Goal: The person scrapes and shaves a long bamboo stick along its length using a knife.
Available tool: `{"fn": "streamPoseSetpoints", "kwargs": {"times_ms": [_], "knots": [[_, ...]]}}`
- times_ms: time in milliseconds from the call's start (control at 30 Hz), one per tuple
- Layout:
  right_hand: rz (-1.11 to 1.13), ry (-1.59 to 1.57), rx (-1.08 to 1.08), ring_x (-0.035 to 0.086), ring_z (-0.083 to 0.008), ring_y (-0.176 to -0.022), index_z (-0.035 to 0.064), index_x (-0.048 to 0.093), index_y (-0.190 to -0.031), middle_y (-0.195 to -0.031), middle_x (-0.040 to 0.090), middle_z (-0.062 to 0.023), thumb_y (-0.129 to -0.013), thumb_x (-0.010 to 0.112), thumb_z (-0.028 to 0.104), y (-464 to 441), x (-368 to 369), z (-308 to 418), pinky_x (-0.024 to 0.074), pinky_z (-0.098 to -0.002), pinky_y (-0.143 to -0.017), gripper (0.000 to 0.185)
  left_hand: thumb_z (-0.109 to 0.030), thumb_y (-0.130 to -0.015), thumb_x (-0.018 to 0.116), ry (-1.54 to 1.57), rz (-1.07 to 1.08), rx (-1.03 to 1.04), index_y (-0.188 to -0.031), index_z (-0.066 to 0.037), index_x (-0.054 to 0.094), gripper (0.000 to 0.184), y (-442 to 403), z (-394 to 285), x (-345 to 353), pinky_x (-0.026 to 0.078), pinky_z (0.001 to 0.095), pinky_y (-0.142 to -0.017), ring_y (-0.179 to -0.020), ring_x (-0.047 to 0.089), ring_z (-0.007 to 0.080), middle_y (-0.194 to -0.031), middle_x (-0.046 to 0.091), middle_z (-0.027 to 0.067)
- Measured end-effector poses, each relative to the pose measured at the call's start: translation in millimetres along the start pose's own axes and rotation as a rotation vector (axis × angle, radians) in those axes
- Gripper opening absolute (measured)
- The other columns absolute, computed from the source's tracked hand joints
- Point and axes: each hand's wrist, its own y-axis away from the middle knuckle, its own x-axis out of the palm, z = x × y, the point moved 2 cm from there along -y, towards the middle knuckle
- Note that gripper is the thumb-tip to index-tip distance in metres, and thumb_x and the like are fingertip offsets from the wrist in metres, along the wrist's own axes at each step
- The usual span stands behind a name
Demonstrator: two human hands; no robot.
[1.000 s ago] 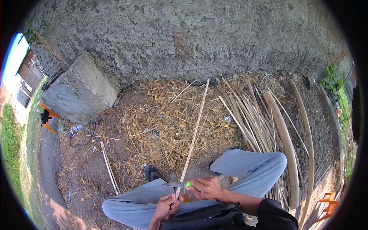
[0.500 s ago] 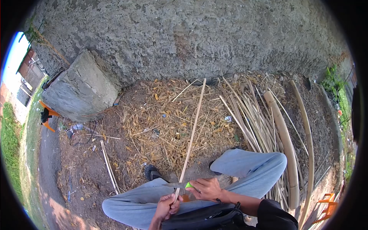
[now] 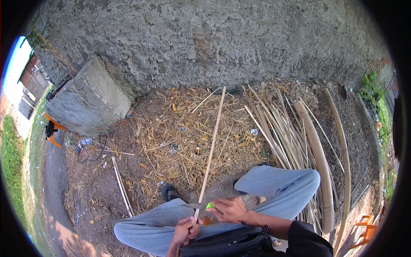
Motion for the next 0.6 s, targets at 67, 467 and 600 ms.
{"fn": "streamPoseSetpoints", "kwargs": {"times_ms": [67,467,600], "knots": [[-0.05,0.031,0.037,0.06,-0.0212,-0.047,0.0108,0.071,-0.094,-0.067,0.062,-0.0013,-0.085,0.077,0.03,-0.9,4.0,-11.7,0.044,-0.0347,-0.037,0.022,-0.024,-0.11,0.037,-0.016,0.002,-0.007,-0.104,0.002,0.057,0.034,-0.5,-1.1,1.7,0.027,0.0247,-0.041,-0.043,0.032,0.0072,-0.058,0.037,-0.002],[-0.178,0.078,0.049,0.06,-0.02,-0.047,0.0109,0.07,-0.095,-0.064,0.06,-0.001,-0.085,0.077,0.029,-22.6,4.4,-31.4,0.0429,-0.0341,-0.038,0.022,-0.025,-0.11,0.039,-0.052,-0.051,0.03,-0.101,0.002,0.056,0.033,-1.3,-8.7,9.4,0.028,0.0238,-0.041,-0.043,0.032,0.0065,-0.06,0.038,-0.0024],[-0.095,0.029,-0.031,0.057,-0.0175,-0.045,0.0112,0.071,-0.094,-0.062,0.055,0.0009,-0.084,0.078,0.03,-9.3,3.1,-4.7,0.0416,-0.0335,-0.038,0.022,-0.026,-0.11,0.04,-0.037,-0.072,0.08,-0.1,0.002,0.056,0.034,-3.7,-16.4,17.0,0.028,0.0236,-0.041,-0.043,0.031,0.006,-0.06,0.038,-0.0027]]}}
